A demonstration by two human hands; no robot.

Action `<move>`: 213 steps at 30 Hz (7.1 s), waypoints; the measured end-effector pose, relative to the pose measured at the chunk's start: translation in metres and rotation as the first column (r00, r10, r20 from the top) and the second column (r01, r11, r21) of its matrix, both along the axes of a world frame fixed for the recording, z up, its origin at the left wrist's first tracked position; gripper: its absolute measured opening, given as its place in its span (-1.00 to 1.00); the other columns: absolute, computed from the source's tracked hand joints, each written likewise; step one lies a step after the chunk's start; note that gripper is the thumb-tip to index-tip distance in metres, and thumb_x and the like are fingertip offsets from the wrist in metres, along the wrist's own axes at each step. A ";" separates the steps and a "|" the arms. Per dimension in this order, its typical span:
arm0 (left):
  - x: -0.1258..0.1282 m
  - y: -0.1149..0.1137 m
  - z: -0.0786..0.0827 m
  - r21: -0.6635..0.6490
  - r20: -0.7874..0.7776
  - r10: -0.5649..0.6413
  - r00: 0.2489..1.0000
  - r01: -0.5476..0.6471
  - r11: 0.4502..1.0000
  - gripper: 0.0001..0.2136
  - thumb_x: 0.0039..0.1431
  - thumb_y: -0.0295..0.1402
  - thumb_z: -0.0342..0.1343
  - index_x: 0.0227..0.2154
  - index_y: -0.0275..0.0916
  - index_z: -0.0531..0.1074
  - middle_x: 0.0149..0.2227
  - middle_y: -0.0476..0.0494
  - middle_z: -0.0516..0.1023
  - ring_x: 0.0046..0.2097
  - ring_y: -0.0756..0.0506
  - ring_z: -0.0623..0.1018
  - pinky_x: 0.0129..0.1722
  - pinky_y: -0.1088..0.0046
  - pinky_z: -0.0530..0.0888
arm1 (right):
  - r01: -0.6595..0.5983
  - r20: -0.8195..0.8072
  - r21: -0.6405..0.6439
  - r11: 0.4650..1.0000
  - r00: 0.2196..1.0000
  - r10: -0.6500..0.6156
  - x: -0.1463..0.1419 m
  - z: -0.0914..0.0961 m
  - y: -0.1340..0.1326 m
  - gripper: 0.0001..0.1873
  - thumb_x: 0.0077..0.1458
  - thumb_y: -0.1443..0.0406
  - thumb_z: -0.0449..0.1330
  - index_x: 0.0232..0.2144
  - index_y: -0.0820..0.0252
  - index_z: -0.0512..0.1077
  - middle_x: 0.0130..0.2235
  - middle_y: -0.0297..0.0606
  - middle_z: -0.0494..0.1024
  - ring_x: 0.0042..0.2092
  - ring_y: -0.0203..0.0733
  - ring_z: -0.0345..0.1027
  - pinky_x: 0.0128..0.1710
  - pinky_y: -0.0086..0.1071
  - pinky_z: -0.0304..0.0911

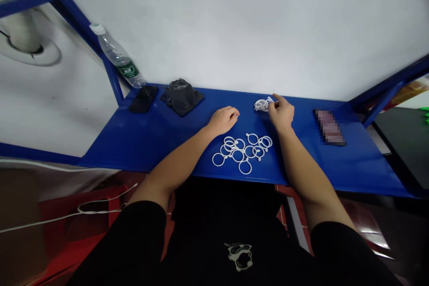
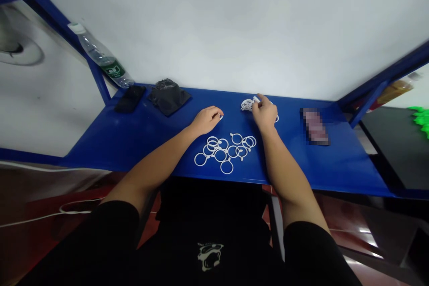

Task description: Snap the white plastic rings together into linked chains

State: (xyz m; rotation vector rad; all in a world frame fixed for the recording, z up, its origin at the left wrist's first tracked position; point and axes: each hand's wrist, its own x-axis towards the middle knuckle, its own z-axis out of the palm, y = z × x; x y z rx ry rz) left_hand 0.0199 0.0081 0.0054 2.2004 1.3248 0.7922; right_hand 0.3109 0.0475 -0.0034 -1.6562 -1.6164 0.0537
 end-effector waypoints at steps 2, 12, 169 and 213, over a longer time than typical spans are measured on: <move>0.000 0.000 0.001 0.002 -0.003 0.010 1.000 -0.010 1.000 -0.73 0.46 -0.55 0.09 -0.06 -0.19 0.69 0.00 -0.18 0.74 0.05 -0.18 0.69 0.17 0.28 0.56 | -0.052 -0.029 -0.011 0.999 0.998 0.052 -0.006 0.000 -0.002 -0.46 0.29 0.15 0.19 0.18 0.26 0.68 -0.29 -0.09 0.77 -0.23 0.14 0.65 -0.04 0.01 0.54; 0.003 -0.003 0.001 0.081 0.038 -0.036 0.999 0.033 0.996 -0.77 0.31 -0.60 0.14 -0.28 -0.18 0.65 -0.14 -0.16 0.75 -0.02 -0.18 0.70 0.15 0.26 0.57 | -0.660 0.011 -0.183 0.728 0.739 0.673 -0.060 0.013 -0.040 -0.54 0.40 -0.05 0.23 0.02 0.10 0.72 -0.28 -0.19 0.76 -0.31 -0.03 0.59 -0.20 -0.21 0.41; 0.009 -0.011 0.000 0.113 -0.264 0.006 0.964 0.025 0.993 -0.72 0.53 -0.19 0.28 0.17 -0.09 0.71 0.28 -0.22 0.66 0.39 -0.36 0.51 0.61 -0.28 0.10 | -0.067 0.238 -0.021 0.998 0.969 0.070 -0.014 0.033 -0.010 -0.53 0.25 0.14 0.09 -0.05 0.14 0.73 -0.28 -0.09 0.76 -0.20 0.10 0.62 -0.20 -0.13 0.40; 0.012 -0.006 -0.007 0.304 -0.056 -0.081 0.995 0.094 0.948 -0.79 0.54 -0.21 0.30 -0.27 -0.11 0.65 -0.25 -0.06 0.74 -0.10 -0.16 0.70 0.19 0.13 0.50 | -0.708 -0.198 -0.161 0.688 0.706 0.680 -0.063 0.031 -0.047 -0.83 0.13 0.18 0.09 -0.45 0.03 0.41 -0.49 -0.32 0.53 -0.39 -0.10 0.42 -0.30 -0.25 0.29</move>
